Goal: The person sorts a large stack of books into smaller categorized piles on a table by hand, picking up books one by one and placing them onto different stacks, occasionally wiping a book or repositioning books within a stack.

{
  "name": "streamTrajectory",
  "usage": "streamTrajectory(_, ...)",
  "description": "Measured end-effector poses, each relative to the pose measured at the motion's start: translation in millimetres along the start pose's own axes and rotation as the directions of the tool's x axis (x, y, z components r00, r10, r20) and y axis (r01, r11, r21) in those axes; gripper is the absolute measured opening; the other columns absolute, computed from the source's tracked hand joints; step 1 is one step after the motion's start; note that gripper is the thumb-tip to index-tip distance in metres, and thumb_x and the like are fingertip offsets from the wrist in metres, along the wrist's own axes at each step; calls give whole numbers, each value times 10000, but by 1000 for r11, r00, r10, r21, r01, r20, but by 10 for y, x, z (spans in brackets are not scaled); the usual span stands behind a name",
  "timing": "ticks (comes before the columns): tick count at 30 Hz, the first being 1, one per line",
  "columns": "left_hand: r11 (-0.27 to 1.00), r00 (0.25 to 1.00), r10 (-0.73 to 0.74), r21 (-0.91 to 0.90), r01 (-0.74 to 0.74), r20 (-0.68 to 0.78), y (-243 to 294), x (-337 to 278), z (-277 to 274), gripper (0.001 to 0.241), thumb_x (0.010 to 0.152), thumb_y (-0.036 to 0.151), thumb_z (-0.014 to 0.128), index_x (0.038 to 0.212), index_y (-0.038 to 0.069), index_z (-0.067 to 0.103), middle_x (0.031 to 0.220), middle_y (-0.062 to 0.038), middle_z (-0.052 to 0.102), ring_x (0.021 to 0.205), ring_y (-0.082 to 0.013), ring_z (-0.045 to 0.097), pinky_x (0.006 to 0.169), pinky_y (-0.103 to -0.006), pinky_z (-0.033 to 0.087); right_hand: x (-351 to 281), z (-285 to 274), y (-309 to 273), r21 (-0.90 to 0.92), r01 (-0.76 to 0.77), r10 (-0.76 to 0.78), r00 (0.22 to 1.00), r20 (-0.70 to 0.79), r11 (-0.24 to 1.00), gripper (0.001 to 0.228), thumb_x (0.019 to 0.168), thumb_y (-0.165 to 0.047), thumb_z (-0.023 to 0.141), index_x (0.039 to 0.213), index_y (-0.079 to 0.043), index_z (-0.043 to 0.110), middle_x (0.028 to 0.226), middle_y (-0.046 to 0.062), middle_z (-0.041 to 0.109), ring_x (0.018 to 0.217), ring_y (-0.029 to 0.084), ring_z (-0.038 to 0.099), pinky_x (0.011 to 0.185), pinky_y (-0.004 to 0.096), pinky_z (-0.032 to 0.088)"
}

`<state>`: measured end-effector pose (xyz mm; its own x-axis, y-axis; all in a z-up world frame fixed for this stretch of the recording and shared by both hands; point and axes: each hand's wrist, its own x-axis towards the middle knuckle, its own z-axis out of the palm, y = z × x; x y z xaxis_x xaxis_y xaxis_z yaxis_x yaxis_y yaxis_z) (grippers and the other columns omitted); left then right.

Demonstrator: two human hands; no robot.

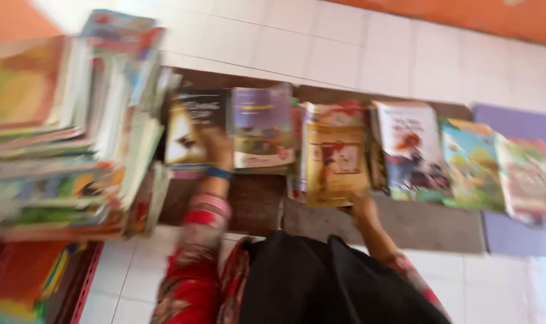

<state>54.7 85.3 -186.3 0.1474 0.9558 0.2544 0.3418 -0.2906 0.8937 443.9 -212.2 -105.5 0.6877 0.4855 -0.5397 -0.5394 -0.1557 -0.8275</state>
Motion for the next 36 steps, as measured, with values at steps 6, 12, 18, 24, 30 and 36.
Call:
streamTrajectory(6,600,861,-445,632,490,-244,-618,395,-769,1368,538,562,914,1500,-134,234,1460,-341,390,1368,-507,395,1086,-735,325,26,-246,239,-148,-125,118,991,-60,981,658,852,8,730,1400,146,394,990,471,606,694,574,684,613,659,627)
streamTrajectory(12,354,743,-555,702,618,-374,207,583,-859,1125,513,470,955,1323,-80,400,1361,-243,361,1239,-434,401,972,-616,413,-694,-134,-421,-815,478,-686,713,143,328,847,873,-297,829,1464,-71,266,1334,178,303,1261,408,286,1130,588,195)
streamTrajectory(18,287,722,-533,709,644,-441,1253,592,-755,885,799,258,893,1413,-125,384,1410,-258,408,1305,-422,389,1042,-625,352,-3,18,-1227,-745,489,-800,145,583,-454,464,902,-450,773,1068,-36,645,1048,223,591,1094,437,581,1073,536,408)
streamTrajectory(24,384,715,-598,653,653,-363,537,687,-945,1082,600,398,957,1341,-80,330,1385,-300,383,1315,-465,353,1066,-658,294,405,345,-1526,-945,221,-233,932,277,-239,948,899,-714,510,1606,-124,283,1526,406,329,1354,677,360,981,699,490)
streamTrajectory(30,286,679,-651,718,634,-340,354,694,-964,1042,605,357,971,1340,-70,368,1366,-263,395,1297,-435,389,1048,-599,364,568,60,-1710,-845,416,-318,795,517,-335,862,807,-117,461,1638,-98,232,1084,318,677,836,526,730,720,600,579)
streamTrajectory(36,594,865,-436,643,483,-247,17,538,-982,518,875,353,790,1298,186,542,1233,-132,682,1164,-336,654,914,-496,546,264,26,-1978,-905,420,-114,898,426,-72,546,939,-127,493,1462,-273,545,1522,216,462,1081,469,636,931,569,548)
